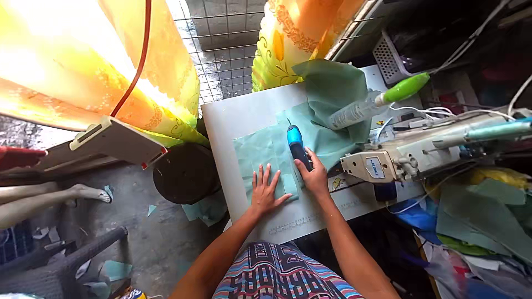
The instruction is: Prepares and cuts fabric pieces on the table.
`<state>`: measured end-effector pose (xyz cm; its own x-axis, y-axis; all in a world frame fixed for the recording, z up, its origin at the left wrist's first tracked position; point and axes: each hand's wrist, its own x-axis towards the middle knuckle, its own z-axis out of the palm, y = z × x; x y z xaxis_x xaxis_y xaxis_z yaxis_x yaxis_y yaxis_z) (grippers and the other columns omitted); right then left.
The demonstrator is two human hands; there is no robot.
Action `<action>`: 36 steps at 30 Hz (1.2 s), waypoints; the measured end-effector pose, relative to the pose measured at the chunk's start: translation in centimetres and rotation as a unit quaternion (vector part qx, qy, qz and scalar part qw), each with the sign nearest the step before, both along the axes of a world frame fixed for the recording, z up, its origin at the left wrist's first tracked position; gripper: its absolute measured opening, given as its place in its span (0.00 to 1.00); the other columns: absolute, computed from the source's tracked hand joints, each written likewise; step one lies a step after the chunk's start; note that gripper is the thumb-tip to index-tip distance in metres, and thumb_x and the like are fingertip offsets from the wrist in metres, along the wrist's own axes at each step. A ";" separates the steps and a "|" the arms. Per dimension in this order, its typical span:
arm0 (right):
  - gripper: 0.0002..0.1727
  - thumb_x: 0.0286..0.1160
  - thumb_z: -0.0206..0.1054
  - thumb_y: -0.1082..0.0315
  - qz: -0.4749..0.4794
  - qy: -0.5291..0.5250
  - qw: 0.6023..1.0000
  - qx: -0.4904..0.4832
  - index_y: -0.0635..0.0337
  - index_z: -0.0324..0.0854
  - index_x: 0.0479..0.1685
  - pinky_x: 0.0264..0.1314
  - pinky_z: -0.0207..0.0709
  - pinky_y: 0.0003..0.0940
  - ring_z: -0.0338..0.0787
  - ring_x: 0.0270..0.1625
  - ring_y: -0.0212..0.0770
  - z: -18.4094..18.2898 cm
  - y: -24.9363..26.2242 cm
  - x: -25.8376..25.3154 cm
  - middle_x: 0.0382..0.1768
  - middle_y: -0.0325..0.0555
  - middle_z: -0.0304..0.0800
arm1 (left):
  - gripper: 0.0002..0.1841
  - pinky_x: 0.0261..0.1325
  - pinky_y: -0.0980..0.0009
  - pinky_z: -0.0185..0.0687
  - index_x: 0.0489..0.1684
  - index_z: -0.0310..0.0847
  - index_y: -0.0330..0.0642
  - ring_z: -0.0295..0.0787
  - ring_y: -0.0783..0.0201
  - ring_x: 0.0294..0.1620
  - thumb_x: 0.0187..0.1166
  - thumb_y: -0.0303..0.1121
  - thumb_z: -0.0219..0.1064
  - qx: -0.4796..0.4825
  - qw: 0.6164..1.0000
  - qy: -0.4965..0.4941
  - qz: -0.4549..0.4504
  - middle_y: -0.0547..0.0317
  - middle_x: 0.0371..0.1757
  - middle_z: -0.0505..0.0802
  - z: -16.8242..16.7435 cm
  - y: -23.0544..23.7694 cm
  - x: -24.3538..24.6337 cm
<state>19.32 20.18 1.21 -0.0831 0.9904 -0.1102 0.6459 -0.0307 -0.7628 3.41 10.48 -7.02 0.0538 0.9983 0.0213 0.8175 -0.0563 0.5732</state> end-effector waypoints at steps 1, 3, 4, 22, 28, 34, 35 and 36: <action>0.36 0.77 0.72 0.52 0.011 -0.045 0.998 0.033 0.63 0.73 0.82 0.66 0.79 0.62 0.88 0.65 0.61 -0.6 -0.8 0.7 0.67 0.64 0.86 | 0.45 0.84 0.26 0.46 0.81 0.77 0.46 0.56 0.27 0.89 0.73 0.72 0.58 0.023 0.999 -0.010 0.021 0.32 0.87 0.69 0.1 0.0 -0.2; 0.36 0.74 0.75 0.51 0.032 -0.122 0.988 0.086 0.61 0.77 0.79 0.56 0.81 0.66 0.90 0.60 0.66 -2.1 -1.8 1.7 0.64 0.66 0.86 | 0.39 0.84 0.25 0.44 0.80 0.78 0.45 0.54 0.27 0.90 0.78 0.65 0.60 0.034 0.997 -0.005 0.072 0.32 0.87 0.68 0.3 0.1 -1.0; 0.35 0.74 0.75 0.52 0.043 -0.152 0.981 0.110 0.60 0.78 0.79 0.55 0.83 0.65 0.90 0.59 0.66 -3.0 -2.0 2.1 0.64 0.66 0.86 | 0.37 0.85 0.25 0.40 0.81 0.76 0.45 0.51 0.27 0.91 0.80 0.62 0.60 0.023 0.995 0.002 0.096 0.31 0.89 0.66 0.4 0.3 -1.4; 0.28 0.84 0.63 0.58 0.166 -0.110 0.978 -0.057 0.58 0.74 0.82 0.85 0.43 0.78 0.60 0.90 0.69 -4.4 -11.8 -11.3 0.87 0.67 0.63 | 0.28 0.78 0.55 0.73 0.86 0.53 0.20 0.77 0.44 0.77 0.94 0.34 0.43 -0.053 0.935 -0.269 0.224 0.24 0.78 0.76 4.1 -4.0 -7.5; 0.15 0.81 0.57 0.79 0.178 -0.028 0.984 0.002 0.68 0.87 0.57 0.60 0.80 0.61 0.86 0.64 0.68 -4.5 -12.4 -4.1 0.58 0.69 0.87 | 0.32 0.63 0.52 0.84 0.91 0.40 0.32 0.87 0.45 0.63 0.96 0.47 0.27 -0.163 0.861 -0.388 0.285 0.27 0.77 0.75 6.0 -5.7 -3.7; 0.17 0.75 0.59 0.84 0.192 -0.021 0.980 0.041 0.68 0.88 0.56 0.69 0.79 0.56 0.88 0.66 0.61 2.4 -12.0 12.3 0.59 0.63 0.90 | 0.31 0.58 0.64 0.81 0.86 0.52 0.26 0.86 0.59 0.51 0.96 0.43 0.28 -0.139 0.875 -0.351 0.304 0.36 0.63 0.82 4.3 -6.2 -0.1; 0.17 0.74 0.60 0.85 0.175 -0.047 0.980 0.077 0.68 0.89 0.56 0.70 0.79 0.54 0.89 0.65 0.59 3.6 -11.7 16.1 0.59 0.62 0.90 | 0.30 0.59 0.63 0.81 0.85 0.53 0.25 0.85 0.58 0.53 0.96 0.42 0.31 -0.128 0.885 -0.329 0.304 0.34 0.63 0.82 4.0 -6.2 0.2; 0.16 0.73 0.62 0.85 0.150 -0.084 0.978 0.123 0.67 0.90 0.54 0.71 0.80 0.52 0.90 0.64 0.57 4.5 -11.3 20.2 0.58 0.60 0.91 | 0.30 0.61 0.60 0.80 0.84 0.56 0.24 0.85 0.55 0.54 0.97 0.42 0.33 -0.116 0.896 -0.302 0.305 0.31 0.63 0.83 3.8 -6.3 0.5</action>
